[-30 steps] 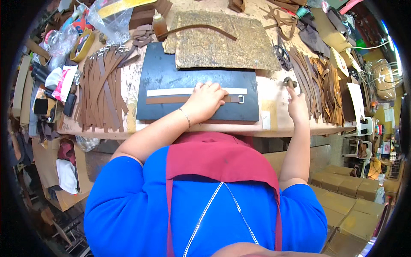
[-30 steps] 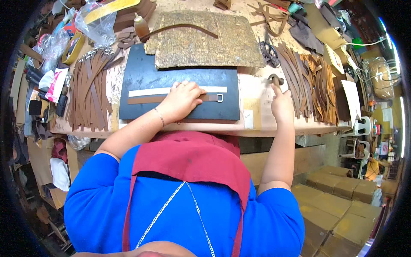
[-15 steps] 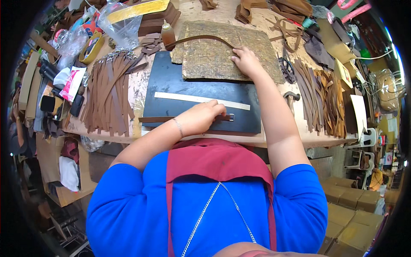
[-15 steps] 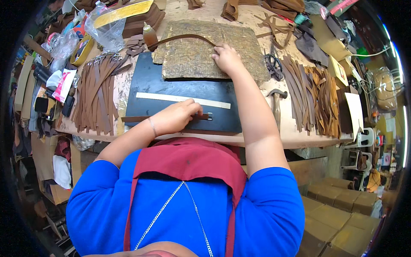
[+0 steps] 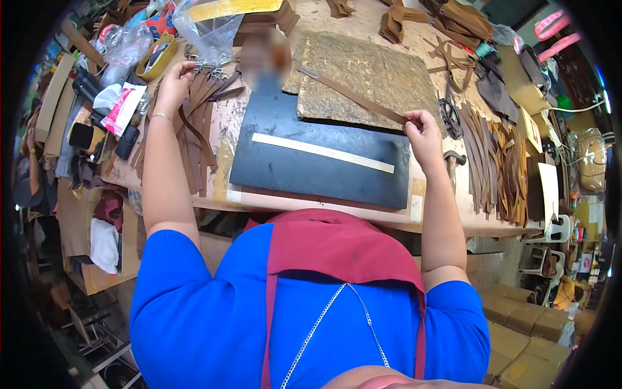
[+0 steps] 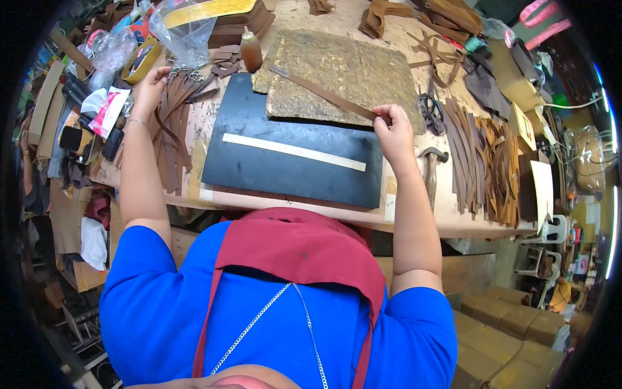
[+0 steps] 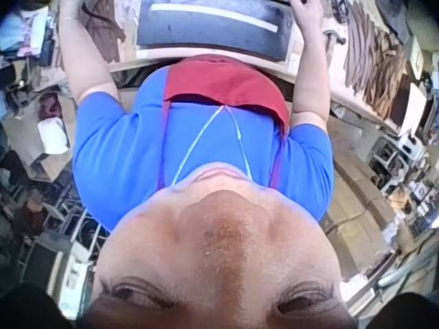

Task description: The person attaches metal buckles to leather strips, folding and pressing the leather ends together by hand and striking them with a hammer.

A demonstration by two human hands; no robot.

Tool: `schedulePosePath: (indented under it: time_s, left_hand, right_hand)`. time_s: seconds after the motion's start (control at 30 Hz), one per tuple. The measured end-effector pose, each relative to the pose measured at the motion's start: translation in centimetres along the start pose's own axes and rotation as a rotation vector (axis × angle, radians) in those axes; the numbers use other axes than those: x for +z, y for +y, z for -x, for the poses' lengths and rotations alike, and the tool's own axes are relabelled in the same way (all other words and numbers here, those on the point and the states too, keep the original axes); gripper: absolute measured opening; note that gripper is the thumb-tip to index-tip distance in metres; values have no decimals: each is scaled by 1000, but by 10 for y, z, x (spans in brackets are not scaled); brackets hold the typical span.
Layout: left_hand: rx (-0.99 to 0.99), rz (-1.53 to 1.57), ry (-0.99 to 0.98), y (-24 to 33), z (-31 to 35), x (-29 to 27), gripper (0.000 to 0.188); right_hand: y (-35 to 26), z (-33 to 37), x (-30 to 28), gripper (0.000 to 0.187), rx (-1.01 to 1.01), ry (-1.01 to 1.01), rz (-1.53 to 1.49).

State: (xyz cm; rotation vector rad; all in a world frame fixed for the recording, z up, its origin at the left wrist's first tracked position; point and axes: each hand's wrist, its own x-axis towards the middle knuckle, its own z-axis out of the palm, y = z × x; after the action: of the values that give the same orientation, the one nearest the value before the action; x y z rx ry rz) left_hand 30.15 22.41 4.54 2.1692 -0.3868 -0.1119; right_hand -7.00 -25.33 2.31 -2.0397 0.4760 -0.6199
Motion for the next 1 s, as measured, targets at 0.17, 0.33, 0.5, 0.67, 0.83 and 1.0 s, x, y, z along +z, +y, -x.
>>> schedulePosePath:
  time_s: [0.17, 0.33, 0.5, 0.67, 0.83, 1.0]
  left_hand:
    - [168, -794, 532, -2, 14, 57, 46]
    - [808, 27, -149, 140, 121, 116, 59]
    - [930, 40, -665, 204, 169, 145, 32]
    - [600, 978, -618, 237, 191, 128, 25]
    - [556, 790, -142, 206, 169, 104, 23]
    - [243, 591, -103, 117, 177, 125, 34]
  right_hand:
    - [-42, 25, 8, 18, -32, 40, -54]
    - [-137, 56, 20, 24, -272, -166, -91]
    - [-149, 58, 43, 48, -518, -327, -148]
    - [-125, 67, 64, 76, -337, -432, -306]
    - [-97, 69, 22, 30, -66, -532, -552]
    - [-77, 77, -9, 14, 150, -596, -104]
